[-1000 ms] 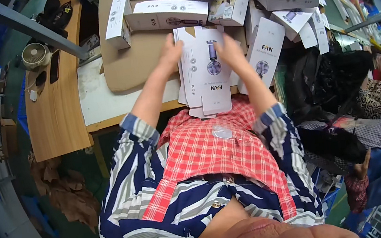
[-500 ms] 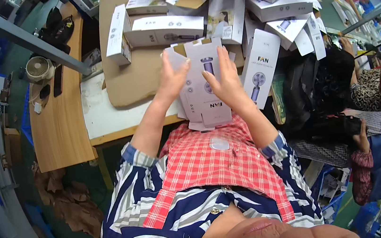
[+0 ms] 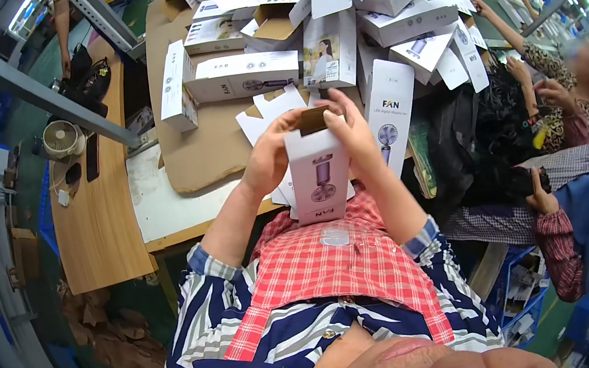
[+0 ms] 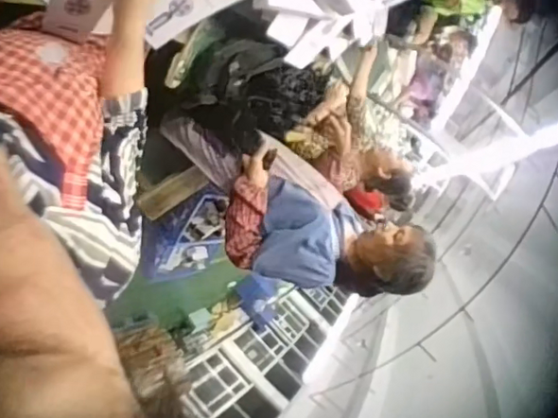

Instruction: The person assembles cardboard boxes by unfolding flat cartons, tucking in the flaps by hand, and setting the formed boxes onto the table.

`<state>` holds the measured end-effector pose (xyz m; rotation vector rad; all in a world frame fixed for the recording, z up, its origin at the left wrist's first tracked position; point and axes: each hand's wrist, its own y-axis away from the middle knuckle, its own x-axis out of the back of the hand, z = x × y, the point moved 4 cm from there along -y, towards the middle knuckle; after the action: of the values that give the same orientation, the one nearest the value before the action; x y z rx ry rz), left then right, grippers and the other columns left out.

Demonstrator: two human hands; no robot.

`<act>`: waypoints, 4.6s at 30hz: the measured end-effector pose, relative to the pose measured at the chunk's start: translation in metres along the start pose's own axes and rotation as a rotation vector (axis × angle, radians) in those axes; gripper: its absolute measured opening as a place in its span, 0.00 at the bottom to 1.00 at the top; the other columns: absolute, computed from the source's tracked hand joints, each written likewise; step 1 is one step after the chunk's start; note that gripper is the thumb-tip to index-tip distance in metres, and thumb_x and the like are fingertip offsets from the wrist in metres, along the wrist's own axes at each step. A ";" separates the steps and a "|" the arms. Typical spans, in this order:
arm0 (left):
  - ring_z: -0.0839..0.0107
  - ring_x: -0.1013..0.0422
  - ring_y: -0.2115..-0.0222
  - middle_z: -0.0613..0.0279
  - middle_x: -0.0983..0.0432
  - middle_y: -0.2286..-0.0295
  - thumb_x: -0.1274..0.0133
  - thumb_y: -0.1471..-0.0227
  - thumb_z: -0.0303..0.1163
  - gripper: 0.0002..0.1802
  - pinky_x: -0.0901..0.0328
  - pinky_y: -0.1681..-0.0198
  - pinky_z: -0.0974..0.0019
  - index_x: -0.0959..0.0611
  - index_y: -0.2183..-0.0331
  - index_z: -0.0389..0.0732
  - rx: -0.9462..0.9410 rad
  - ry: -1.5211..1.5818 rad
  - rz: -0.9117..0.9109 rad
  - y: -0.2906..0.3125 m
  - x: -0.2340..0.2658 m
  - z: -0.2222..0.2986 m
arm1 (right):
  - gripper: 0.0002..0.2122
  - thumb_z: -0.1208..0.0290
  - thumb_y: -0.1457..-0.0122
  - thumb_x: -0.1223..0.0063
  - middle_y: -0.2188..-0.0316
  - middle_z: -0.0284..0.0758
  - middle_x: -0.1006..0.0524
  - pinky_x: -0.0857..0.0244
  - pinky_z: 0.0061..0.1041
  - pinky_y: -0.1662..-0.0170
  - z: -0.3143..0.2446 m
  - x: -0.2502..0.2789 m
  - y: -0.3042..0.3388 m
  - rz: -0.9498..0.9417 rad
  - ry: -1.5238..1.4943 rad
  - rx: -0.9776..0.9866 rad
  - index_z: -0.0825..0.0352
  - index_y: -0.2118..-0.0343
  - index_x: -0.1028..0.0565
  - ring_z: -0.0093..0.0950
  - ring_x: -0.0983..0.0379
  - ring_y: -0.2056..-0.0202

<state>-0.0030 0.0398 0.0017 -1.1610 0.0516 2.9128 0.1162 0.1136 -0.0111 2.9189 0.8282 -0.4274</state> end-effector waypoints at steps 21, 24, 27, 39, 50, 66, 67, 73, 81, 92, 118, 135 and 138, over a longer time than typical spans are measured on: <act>0.65 0.33 0.61 0.49 0.32 0.59 0.62 0.61 0.18 0.12 0.39 0.56 0.68 0.22 0.77 0.33 0.129 -0.051 -0.015 -0.020 0.030 -0.030 | 0.13 0.66 0.43 0.56 0.63 0.35 0.27 0.41 0.20 0.57 -0.010 0.035 0.001 -0.502 0.378 -0.270 0.67 0.58 0.28 0.22 0.33 0.61; 0.68 0.33 0.62 0.51 0.30 0.60 0.62 0.59 0.21 0.14 0.40 0.56 0.70 0.20 0.74 0.33 0.279 -0.255 -0.016 -0.015 0.031 -0.029 | 0.15 0.66 0.48 0.50 0.66 0.38 0.26 0.38 0.22 0.60 -0.022 0.026 -0.003 -0.619 0.714 -0.169 0.68 0.59 0.30 0.26 0.31 0.63; 0.75 0.34 0.65 0.61 0.26 0.69 0.61 0.57 0.25 0.15 0.41 0.58 0.73 0.20 0.72 0.34 0.174 -0.623 -0.146 -0.016 0.023 -0.025 | 0.18 0.66 0.49 0.48 0.64 0.40 0.27 0.37 0.24 0.62 -0.030 0.016 -0.010 -0.709 1.232 -0.160 0.68 0.57 0.32 0.26 0.30 0.64; 0.74 0.37 0.59 0.62 0.32 0.61 0.62 0.53 0.25 0.17 0.40 0.59 0.68 0.28 0.58 0.36 -0.231 -0.229 0.570 0.011 0.147 0.011 | 0.17 0.63 0.42 0.63 0.59 0.40 0.30 0.41 0.28 0.52 -0.074 0.060 -0.036 -0.190 -0.114 0.030 0.70 0.55 0.36 0.30 0.32 0.58; 0.59 0.32 0.65 0.50 0.30 0.66 0.54 0.59 0.31 0.22 0.38 0.61 0.61 0.33 0.58 0.36 -0.114 -0.729 0.685 -0.044 0.157 -0.051 | 0.18 0.67 0.52 0.52 0.62 0.48 0.31 0.41 0.40 0.57 0.097 0.012 -0.073 -0.013 1.430 0.222 0.72 0.59 0.36 0.44 0.35 0.59; 0.76 0.34 0.63 0.62 0.30 0.63 0.60 0.54 0.22 0.19 0.39 0.58 0.72 0.31 0.57 0.35 -0.254 -0.457 0.107 0.006 0.037 0.025 | 0.14 0.66 0.41 0.59 0.64 0.35 0.30 0.43 0.21 0.58 -0.017 -0.026 0.003 0.003 0.230 0.365 0.70 0.57 0.35 0.23 0.36 0.62; 0.75 0.36 0.60 0.60 0.32 0.61 0.62 0.54 0.22 0.19 0.41 0.55 0.71 0.33 0.56 0.35 -0.311 -0.435 0.027 0.006 0.031 0.024 | 0.17 0.64 0.41 0.60 0.59 0.38 0.31 0.44 0.23 0.52 -0.016 -0.029 0.002 -0.024 0.085 0.322 0.70 0.54 0.36 0.26 0.36 0.57; 0.72 0.40 0.54 0.57 0.36 0.59 0.61 0.56 0.22 0.22 0.46 0.50 0.69 0.36 0.55 0.34 -0.287 -0.241 -0.003 -0.003 0.027 -0.003 | 0.20 0.65 0.45 0.54 0.60 0.38 0.33 0.41 0.22 0.58 0.010 -0.002 -0.005 -0.060 -0.008 -0.168 0.70 0.52 0.39 0.24 0.35 0.60; 0.68 0.39 0.56 0.55 0.36 0.59 0.62 0.60 0.20 0.23 0.46 0.50 0.66 0.35 0.56 0.34 -0.361 -0.764 0.213 -0.003 0.030 -0.004 | 0.18 0.63 0.43 0.59 0.58 0.36 0.31 0.38 0.24 0.57 0.012 -0.006 0.011 -0.147 -0.386 -0.377 0.67 0.53 0.36 0.27 0.32 0.59; 0.73 0.33 0.66 0.55 0.30 0.64 0.60 0.64 0.19 0.13 0.38 0.61 0.75 0.22 0.74 0.34 0.006 -0.048 -0.010 -0.017 0.052 -0.035 | 0.12 0.72 0.43 0.59 0.57 0.38 0.30 0.45 0.22 0.52 0.011 0.015 0.008 -0.456 0.260 -0.106 0.71 0.59 0.29 0.23 0.36 0.55; 0.70 0.36 0.60 0.60 0.32 0.61 0.61 0.54 0.25 0.18 0.41 0.57 0.65 0.30 0.57 0.35 -0.265 -0.228 0.662 0.002 0.150 -0.006 | 0.21 0.64 0.48 0.53 0.61 0.43 0.28 0.39 0.27 0.56 0.006 0.053 -0.015 -0.274 1.065 -0.083 0.75 0.55 0.35 0.33 0.29 0.62; 0.55 0.35 0.59 0.43 0.35 0.59 0.52 0.58 0.34 0.33 0.40 0.54 0.59 0.43 0.51 0.31 -0.283 -1.235 0.660 -0.018 0.126 -0.037 | 0.21 0.69 0.51 0.49 0.60 0.45 0.30 0.40 0.24 0.55 0.059 0.016 -0.003 0.054 0.842 0.145 0.75 0.56 0.34 0.28 0.34 0.56; 0.70 0.33 0.63 0.55 0.32 0.62 0.54 0.51 0.31 0.24 0.38 0.59 0.66 0.38 0.54 0.32 -0.354 -0.567 0.525 0.016 0.106 -0.012 | 0.13 0.76 0.50 0.51 0.64 0.42 0.29 0.39 0.23 0.56 0.022 -0.005 0.016 0.134 0.178 0.127 0.75 0.61 0.32 0.25 0.33 0.59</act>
<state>-0.0718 0.0231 -0.0795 -0.3061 -0.1984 3.7188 0.1153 0.0940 -0.0305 3.1424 0.6400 -0.2203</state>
